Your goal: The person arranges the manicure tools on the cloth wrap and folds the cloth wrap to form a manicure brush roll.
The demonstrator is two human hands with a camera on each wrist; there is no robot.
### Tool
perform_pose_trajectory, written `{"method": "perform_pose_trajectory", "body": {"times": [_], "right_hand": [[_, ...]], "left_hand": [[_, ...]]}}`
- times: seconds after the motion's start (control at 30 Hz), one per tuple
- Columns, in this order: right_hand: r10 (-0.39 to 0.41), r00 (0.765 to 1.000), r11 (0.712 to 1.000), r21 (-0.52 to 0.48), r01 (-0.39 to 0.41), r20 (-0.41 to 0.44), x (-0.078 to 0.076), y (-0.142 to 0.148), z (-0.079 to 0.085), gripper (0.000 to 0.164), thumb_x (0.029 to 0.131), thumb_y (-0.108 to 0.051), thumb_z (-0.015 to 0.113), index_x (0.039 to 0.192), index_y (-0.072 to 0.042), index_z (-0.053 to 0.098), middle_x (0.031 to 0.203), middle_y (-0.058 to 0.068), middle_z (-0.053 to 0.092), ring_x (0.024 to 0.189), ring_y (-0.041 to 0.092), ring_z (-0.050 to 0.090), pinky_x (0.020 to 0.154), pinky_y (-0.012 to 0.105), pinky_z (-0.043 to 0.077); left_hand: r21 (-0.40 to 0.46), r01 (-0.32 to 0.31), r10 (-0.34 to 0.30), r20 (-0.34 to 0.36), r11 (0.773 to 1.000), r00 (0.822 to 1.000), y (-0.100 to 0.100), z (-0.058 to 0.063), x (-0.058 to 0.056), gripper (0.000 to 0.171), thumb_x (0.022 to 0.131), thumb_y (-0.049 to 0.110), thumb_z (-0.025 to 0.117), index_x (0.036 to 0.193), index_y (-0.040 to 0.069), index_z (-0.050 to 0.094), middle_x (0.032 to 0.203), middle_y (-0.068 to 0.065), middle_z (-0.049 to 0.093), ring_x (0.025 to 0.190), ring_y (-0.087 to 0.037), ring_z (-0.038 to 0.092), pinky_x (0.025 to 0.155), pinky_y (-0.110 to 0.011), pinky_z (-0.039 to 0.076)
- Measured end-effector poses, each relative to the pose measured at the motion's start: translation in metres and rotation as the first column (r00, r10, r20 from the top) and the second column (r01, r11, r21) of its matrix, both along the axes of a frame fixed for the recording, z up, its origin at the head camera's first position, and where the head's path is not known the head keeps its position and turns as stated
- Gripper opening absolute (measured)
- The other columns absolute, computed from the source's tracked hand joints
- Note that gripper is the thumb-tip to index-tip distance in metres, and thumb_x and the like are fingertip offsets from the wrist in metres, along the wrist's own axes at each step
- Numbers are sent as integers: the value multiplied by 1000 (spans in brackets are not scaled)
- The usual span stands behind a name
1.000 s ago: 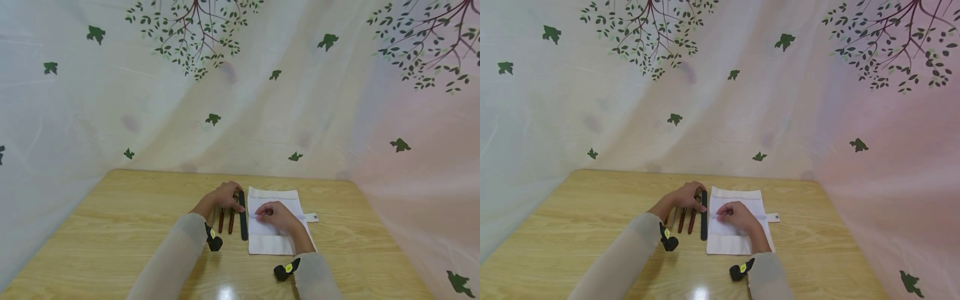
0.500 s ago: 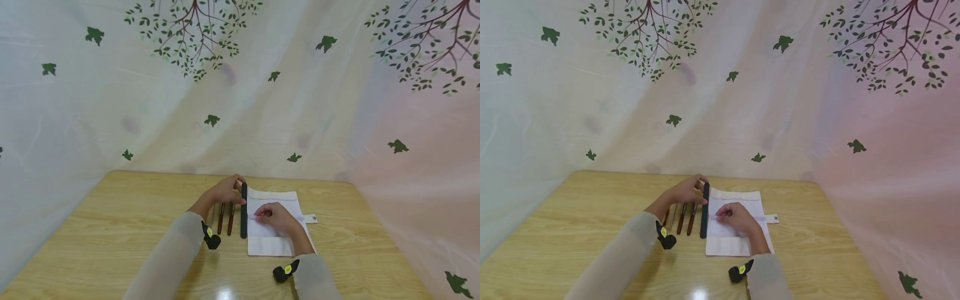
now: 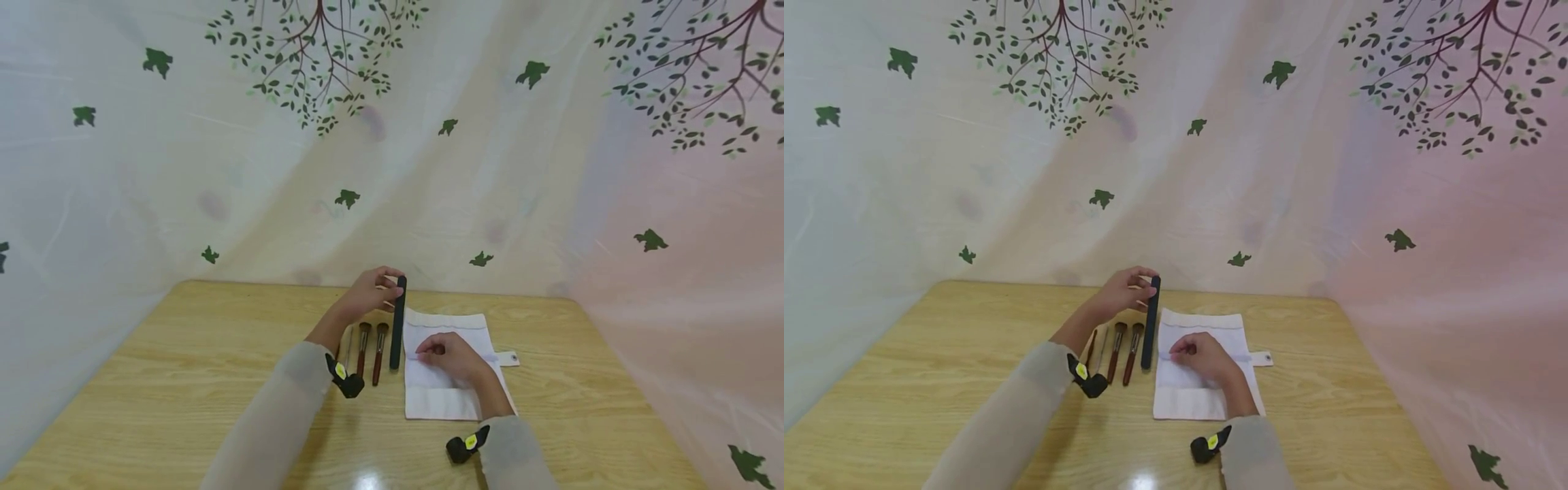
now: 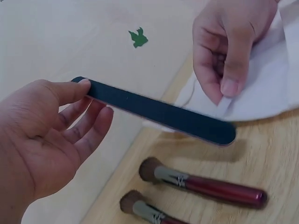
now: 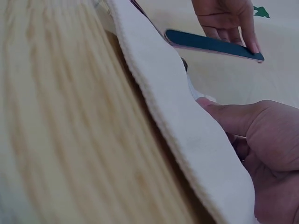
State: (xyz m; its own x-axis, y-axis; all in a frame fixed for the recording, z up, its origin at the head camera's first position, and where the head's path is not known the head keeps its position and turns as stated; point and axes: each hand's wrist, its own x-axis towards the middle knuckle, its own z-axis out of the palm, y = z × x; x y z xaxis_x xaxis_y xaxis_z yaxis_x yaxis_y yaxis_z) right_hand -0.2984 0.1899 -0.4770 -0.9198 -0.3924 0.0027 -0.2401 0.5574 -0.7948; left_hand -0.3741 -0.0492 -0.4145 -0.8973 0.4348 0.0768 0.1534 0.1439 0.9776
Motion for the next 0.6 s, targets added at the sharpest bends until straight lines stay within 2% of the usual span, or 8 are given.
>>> {"method": "perform_pose_trajectory", "body": {"times": [0.2,0.3,0.37,0.47,0.53,0.6], "right_hand": [[-7,1000,1000,0,7,-10,1,-2,0,5,96,-11,73,99,-10,77,87,-2,66,81,15,55,76,29,45],[-10,1000,1000,-1,10,-10,1,-2,0,5,96,-11,73,98,-10,77,87,-2,67,81,15,56,75,29,46],[-11,1000,1000,-1,11,-10,1,-2,-1,4,96,-11,73,98,-10,77,86,-2,67,81,15,56,75,29,46],[-14,1000,1000,0,14,-7,1,-2,-1,4,96,-11,73,98,-10,77,87,-2,67,81,14,56,76,28,46],[-20,1000,1000,7,20,-5,1,-2,-1,4,96,-12,73,98,-11,77,87,-2,67,81,14,55,76,29,45],[-24,1000,1000,14,24,-5,1,-3,-1,4,96,-12,73,97,-11,77,88,-2,67,81,14,55,76,30,45]], "left_hand": [[81,-93,92,7,992,996,7,0,-1,44,103,8,62,146,5,53,116,-19,63,91,-25,69,86,-46,59],[126,-159,156,33,979,987,13,-4,-2,43,103,8,62,145,6,56,115,-17,65,90,-22,69,83,-43,60],[180,-219,208,77,959,975,18,-7,-3,41,102,9,64,143,8,59,113,-16,66,87,-19,68,81,-39,61],[262,-311,281,146,914,949,25,-10,-4,38,101,10,65,139,10,64,110,-13,67,85,-15,67,77,-32,60],[306,-351,308,179,885,934,29,-11,-4,36,101,9,66,137,10,65,108,-11,67,84,-14,65,74,-30,60],[327,-372,325,191,869,926,33,-12,-4,35,101,8,66,136,9,66,106,-10,67,84,-13,65,72,-28,59]]}}
